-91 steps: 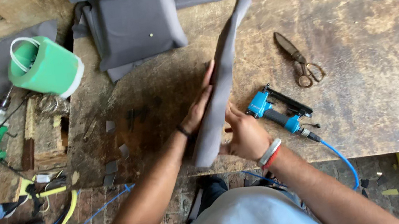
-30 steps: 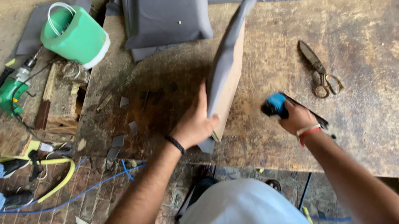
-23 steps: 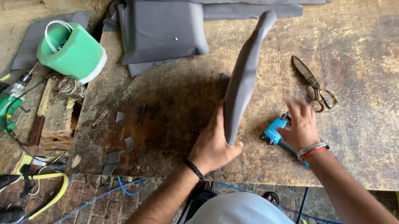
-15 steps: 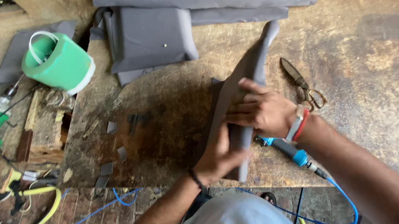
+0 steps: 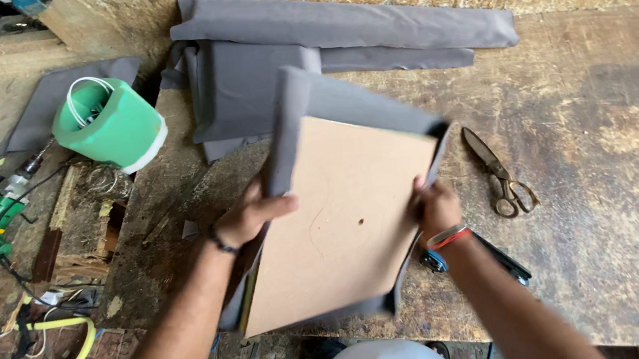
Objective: The person stretches gray fabric over a foam-backed wooden seat board, folds the fabric edges over the back, and staples them in place using a pneumatic staple gun. They trim excess fabric from the edges with scissors and press the covered board flat on the workbench.
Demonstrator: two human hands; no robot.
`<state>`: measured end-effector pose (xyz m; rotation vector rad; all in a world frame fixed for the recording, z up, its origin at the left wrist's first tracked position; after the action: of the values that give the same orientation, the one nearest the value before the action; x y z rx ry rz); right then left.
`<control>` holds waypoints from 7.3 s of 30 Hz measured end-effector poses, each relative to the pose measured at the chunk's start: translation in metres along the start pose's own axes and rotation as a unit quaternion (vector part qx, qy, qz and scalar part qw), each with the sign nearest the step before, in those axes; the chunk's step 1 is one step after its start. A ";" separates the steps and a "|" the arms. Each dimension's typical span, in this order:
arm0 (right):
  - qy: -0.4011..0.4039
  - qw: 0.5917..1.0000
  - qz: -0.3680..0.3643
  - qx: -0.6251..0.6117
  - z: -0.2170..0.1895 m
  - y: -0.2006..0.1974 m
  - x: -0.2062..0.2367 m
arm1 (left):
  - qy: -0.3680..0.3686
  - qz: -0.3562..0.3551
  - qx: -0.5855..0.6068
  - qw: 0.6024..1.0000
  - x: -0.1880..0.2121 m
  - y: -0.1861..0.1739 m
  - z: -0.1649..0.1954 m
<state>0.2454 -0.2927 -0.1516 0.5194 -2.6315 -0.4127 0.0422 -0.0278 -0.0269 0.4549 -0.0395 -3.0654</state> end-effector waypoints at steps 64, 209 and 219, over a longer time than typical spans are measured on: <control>-0.111 0.922 -0.166 0.333 -0.166 0.029 0.061 | -0.379 0.026 -0.406 0.831 -0.128 0.106 -0.038; 0.155 0.987 -0.027 0.023 -0.025 -0.019 0.055 | -0.133 -0.024 -0.122 0.983 -0.064 0.165 -0.041; -0.427 0.868 0.110 0.229 -0.087 0.027 0.034 | -0.041 0.049 -0.059 0.996 -0.106 0.156 -0.077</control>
<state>0.2493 -0.3007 -0.0546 0.1634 -3.6346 0.1196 0.1716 -0.1800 -0.0650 0.3110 0.1135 -2.9675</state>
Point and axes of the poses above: each hand's wrist, its own x-axis away from the middle knuckle, its own y-axis out of the palm, z = x × y, the point moved 5 cm from there along -x, towards the middle knuckle, and after that the axes turned 1 degree about -x, right-handed, at the moved point
